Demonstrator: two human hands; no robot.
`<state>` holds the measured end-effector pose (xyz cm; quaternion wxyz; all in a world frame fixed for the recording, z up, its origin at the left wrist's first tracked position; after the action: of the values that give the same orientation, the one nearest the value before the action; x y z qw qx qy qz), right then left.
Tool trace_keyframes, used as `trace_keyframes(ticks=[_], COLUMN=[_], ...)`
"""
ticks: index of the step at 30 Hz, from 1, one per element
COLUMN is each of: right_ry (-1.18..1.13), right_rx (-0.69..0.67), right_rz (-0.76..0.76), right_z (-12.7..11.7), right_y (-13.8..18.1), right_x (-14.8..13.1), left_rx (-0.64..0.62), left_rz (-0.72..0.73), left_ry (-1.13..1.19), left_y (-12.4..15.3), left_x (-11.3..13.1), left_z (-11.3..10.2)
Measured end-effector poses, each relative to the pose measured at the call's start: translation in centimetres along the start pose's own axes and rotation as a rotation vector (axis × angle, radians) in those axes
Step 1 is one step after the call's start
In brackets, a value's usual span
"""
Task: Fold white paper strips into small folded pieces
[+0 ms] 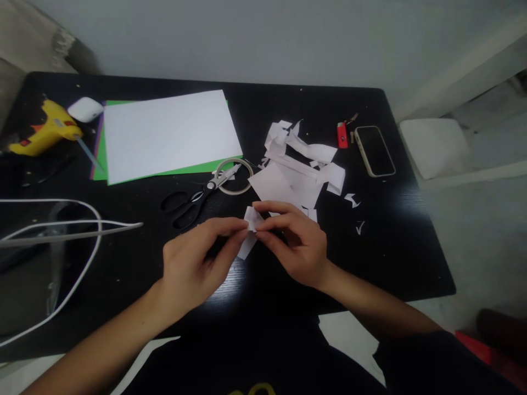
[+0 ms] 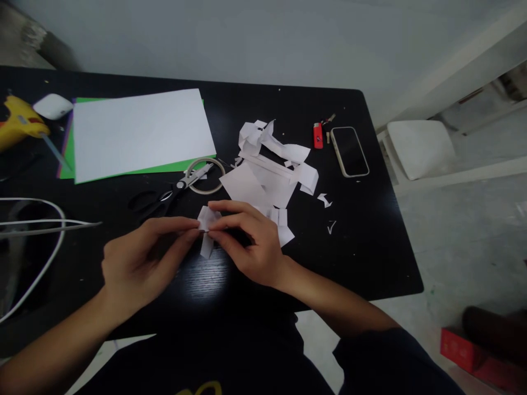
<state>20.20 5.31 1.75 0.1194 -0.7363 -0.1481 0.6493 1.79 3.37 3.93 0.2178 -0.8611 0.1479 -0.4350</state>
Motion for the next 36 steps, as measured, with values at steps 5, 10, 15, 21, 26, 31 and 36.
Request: trace_keyframes(ticks=[5,10,15,21,26,31,36], right_ry=[0.005,0.007,-0.002,-0.016,0.030,0.052,0.050], right_rx=[0.002,0.007,0.005,0.004,0.006,-0.013,-0.013], right_rz=[0.017,0.037,0.053,0.080,0.055,0.011,0.016], right_z=[0.06,0.10,0.11,0.16,0.26,0.37,0.37], right_y=[0.06,0.14,0.14,0.31,0.35,0.27,0.34], right_x=[0.10,0.17,0.19,0.37,0.27,0.12,0.24], left_rx=[0.024,0.012,-0.004,0.017,0.004,0.015,0.028], left_rz=[0.134,0.168,0.199,0.168,0.133,0.147,0.149], left_ry=[-0.058,-0.076,-0.053,-0.041,-0.026,-0.039,-0.064], left_y=[0.01,0.07,-0.05,-0.27,-0.25,-0.30,-0.21], left_x=[0.55,0.58,0.77,0.85,0.76,0.95,0.98], left_z=[0.04,0.13,0.21,0.21,0.22,0.32,0.37])
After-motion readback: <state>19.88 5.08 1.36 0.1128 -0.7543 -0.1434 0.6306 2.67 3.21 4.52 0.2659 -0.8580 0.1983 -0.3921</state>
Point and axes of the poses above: each hand's wrist, its own y-axis away from the middle knuckle, its own z-axis out of the palm, x = y × z, the point moved 5 cm from there along -y, towards the middle knuckle, and after that the axes turned 9 degrees about x, right-handed, at the moved point
